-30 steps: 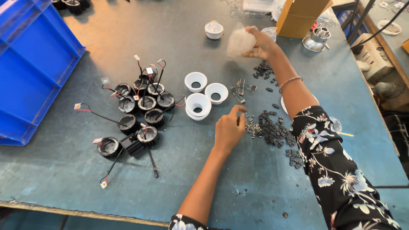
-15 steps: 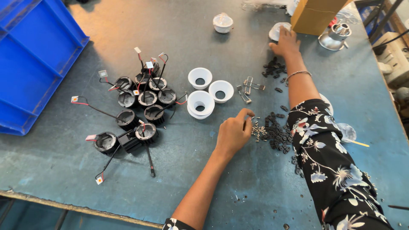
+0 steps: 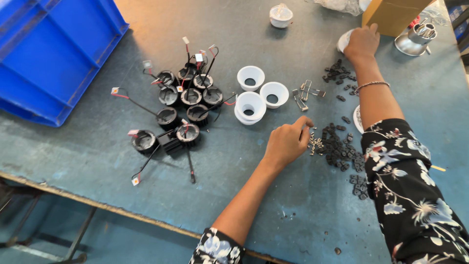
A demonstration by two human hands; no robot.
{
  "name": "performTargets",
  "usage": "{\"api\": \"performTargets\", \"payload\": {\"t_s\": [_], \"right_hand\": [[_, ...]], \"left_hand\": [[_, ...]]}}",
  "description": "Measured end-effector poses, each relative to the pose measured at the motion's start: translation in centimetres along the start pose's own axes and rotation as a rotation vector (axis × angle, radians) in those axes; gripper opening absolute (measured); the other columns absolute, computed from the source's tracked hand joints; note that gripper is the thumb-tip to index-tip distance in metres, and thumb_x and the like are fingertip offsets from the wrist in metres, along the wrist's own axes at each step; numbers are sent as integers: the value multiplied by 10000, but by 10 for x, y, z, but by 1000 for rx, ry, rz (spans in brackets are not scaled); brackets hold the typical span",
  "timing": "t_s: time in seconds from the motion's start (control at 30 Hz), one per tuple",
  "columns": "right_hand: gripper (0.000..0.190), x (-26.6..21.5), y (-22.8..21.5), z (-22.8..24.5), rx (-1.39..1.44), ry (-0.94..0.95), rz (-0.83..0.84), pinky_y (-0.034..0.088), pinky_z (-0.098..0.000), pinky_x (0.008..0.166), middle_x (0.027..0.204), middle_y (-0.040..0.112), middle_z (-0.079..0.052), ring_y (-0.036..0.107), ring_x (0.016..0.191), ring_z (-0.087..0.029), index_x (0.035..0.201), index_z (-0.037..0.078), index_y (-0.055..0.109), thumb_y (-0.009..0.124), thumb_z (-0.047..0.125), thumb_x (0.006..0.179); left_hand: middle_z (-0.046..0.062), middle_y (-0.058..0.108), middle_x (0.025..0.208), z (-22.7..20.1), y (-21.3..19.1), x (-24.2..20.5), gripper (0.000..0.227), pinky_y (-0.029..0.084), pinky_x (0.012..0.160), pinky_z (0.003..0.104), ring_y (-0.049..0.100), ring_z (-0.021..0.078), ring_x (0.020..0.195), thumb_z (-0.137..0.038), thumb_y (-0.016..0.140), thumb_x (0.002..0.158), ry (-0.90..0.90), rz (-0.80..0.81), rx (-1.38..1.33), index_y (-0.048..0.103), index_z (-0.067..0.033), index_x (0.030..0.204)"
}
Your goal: The person unwraps white plastic rings from bubble wrap and places them on a blue workbench. They then pick up small metal screws and other components, organizing them on the table alongside black cylindrical electronic parts with wires.
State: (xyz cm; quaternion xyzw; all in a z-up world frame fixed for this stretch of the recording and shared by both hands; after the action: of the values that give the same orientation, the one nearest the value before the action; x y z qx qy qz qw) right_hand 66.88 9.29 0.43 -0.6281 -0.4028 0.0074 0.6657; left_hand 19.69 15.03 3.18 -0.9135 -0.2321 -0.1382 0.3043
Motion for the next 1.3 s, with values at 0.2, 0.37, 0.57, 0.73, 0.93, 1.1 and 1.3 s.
{"api": "performTargets", "payload": {"t_s": [0.2,0.37,0.57,0.73,0.93,1.1,1.3], "right_hand": [[254,-37,-166,107,666,38,-482,467,-436,905,1035,700,-169,597,1027,-318,901,-19,703,911,102,819],[176,-136,-320,180,1283,-100,-124,500,-265,777,963,670,-25,603,868,-98,1032,-19,684,812,98,996],[385,-334,-406,173,1474,-49,241,537,-267,907,1151,660,-26,634,1035,-92,1259,-10,612,753,171,950],[502,-454,-363,133,1974,332,477,467,-355,1061,1268,655,-88,602,1189,-176,1330,-14,619,770,210,907],[539,-526,-307,113,2609,639,442,443,-413,1121,1427,590,-106,590,1308,-243,1366,9,549,754,146,887],[508,-538,-320,120,2515,684,532,469,-393,1125,1384,604,-123,590,1283,-230,1365,-11,545,723,179,929],[314,-537,-382,105,1601,522,145,494,-310,936,1245,634,-91,604,1128,-169,1246,14,650,679,228,1019]], "left_hand": [[126,672,664,-4,2,-4,152,509,655,509,673,366,669,-199,580,935,84,8,-11,681,-149,1038],[132,655,624,7,11,-3,160,512,627,494,664,352,629,-217,595,917,44,61,-9,705,-156,1016],[135,667,771,6,6,-3,221,496,635,402,607,277,678,-283,660,924,450,-31,-208,708,-120,1066],[65,615,679,-3,12,-9,367,419,577,307,489,104,619,-401,601,964,40,70,-430,766,-86,1054],[52,752,1114,-64,36,-121,755,573,832,259,712,117,1005,-693,484,918,-365,739,-795,719,-39,1213],[84,743,1100,-81,14,-183,533,585,854,284,713,139,972,-402,700,927,-470,507,-919,675,28,1242],[81,725,991,-78,13,-215,391,538,742,263,672,119,854,-256,773,905,-510,138,-965,688,44,1143]]}}
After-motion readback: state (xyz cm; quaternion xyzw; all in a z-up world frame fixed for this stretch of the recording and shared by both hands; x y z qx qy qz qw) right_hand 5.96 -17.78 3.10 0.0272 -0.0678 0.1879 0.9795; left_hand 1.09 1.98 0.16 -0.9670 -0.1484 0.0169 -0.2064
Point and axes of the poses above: each hand's wrist, its own x-axis towards the middle knuckle, its own y-axis out of the palm, z = x × y, the point moved 5 cm from there along x, towards the middle knuckle
